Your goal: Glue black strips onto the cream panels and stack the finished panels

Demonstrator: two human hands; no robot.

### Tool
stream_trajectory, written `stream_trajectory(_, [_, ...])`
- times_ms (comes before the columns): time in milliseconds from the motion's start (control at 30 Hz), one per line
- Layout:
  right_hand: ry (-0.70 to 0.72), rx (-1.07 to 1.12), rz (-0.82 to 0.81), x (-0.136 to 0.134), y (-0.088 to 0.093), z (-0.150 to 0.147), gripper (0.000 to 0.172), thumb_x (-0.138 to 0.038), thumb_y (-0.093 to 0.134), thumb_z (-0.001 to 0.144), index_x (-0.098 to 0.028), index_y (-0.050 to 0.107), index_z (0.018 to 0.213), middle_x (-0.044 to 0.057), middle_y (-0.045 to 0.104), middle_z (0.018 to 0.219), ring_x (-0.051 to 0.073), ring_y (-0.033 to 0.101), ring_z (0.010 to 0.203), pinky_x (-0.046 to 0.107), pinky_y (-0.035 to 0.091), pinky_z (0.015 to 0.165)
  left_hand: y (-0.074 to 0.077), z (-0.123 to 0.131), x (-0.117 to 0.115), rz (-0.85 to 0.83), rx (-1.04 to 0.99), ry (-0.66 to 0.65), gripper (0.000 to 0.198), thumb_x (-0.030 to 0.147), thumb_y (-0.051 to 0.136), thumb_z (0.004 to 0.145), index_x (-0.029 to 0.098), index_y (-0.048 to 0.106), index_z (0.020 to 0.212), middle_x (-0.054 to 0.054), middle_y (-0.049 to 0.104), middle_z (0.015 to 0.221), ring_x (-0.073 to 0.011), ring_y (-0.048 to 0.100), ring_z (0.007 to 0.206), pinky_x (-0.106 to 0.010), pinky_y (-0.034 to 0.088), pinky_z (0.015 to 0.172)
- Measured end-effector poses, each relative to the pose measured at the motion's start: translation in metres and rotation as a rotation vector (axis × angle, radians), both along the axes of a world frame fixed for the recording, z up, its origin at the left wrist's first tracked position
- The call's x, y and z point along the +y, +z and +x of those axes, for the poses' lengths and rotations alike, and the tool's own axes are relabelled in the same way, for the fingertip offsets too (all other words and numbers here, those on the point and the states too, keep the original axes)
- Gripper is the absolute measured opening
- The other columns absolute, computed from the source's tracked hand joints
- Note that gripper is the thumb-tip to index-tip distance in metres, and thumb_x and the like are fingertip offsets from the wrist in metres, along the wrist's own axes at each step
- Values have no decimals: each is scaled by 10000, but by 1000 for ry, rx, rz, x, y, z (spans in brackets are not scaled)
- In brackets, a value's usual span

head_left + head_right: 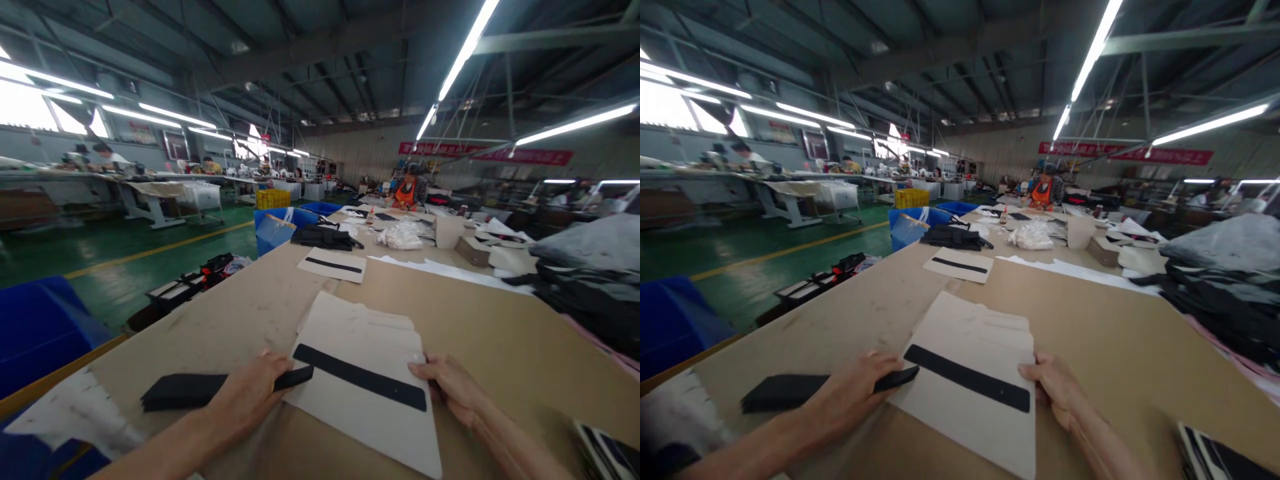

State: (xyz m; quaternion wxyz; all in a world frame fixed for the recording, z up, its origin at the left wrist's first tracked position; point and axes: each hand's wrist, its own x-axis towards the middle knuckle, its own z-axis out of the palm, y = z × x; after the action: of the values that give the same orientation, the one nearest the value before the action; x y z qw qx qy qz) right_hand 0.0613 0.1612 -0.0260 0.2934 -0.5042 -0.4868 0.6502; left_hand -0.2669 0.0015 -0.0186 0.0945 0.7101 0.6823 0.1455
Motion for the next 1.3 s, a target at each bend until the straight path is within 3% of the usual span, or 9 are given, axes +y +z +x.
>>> stream_trajectory(200, [-1,-23,-37,-74,7,78,329,-369,793,577,-163,699,816,64,735,754,199,659,635,284,506,613,-21,58,-76,-118,70,-4,697,134,616,669,331,560,1335,-5,522,1441,-286,451,1336,-476,383,1137])
stream_trajectory(367, [-21,18,-34,-110,2,108,417,-399,788,631,-162,698,962,100,757,915,261,705,786,366,538,780,-25,85,-109,-147,92,-49,760,143,600,650,322,516,1384,2,474,1482,-305,437,1348,-500,380,1142])
stream_trajectory(467, [-18,-134,63,-119,-2,118,410,-445,711,699,-179,686,1010,91,753,928,274,706,833,371,540,780,-17,95,-113,-190,93,-62,750,164,614,639,305,532,1371,-12,493,1467,-315,458,1327,-498,401,1126])
stream_trajectory(600, [-81,-656,388,-128,-7,131,460,-462,574,777,-161,654,1116,115,720,996,289,680,892,412,513,838,3,104,-112,-189,42,-23,700,126,580,648,294,564,1328,-21,537,1421,-281,481,1304,-479,384,1130])
stream_trajectory(700, [-253,-874,658,-142,-6,136,571,-517,539,792,-132,606,1208,163,640,1163,299,657,917,438,511,841,26,113,-113,-223,-142,72,398,219,563,777,259,655,1162,-43,670,1211,-269,593,1157,-433,457,1033])
stream_trajectory(800, [-145,-725,729,-162,7,128,437,-552,492,862,-207,653,1077,96,664,1057,250,661,889,355,535,774,46,129,-112,-403,-546,132,296,462,544,872,196,665,916,-36,717,854,-206,676,807,-295,526,726])
stream_trajectory(967, [179,-331,718,-195,31,76,256,-435,464,952,-262,652,971,22,689,995,172,661,891,239,533,765,47,162,-95,-628,-1189,45,443,574,719,712,156,574,731,9,607,569,-80,501,454,-180,372,452])
stream_trajectory(1133, [135,-159,648,-204,32,31,368,-377,458,968,-249,537,1304,50,675,1121,155,674,903,251,563,775,35,185,-80,-599,-1267,16,416,520,777,695,145,612,768,30,575,552,-65,479,452,-172,377,453])
stream_trajectory(1300, [80,-235,950,-204,23,30,346,-260,457,977,-215,552,1307,73,633,1213,154,640,1049,260,522,932,26,195,-78,-560,-1260,24,453,561,744,734,126,618,723,18,555,558,-72,491,473,-183,382,471])
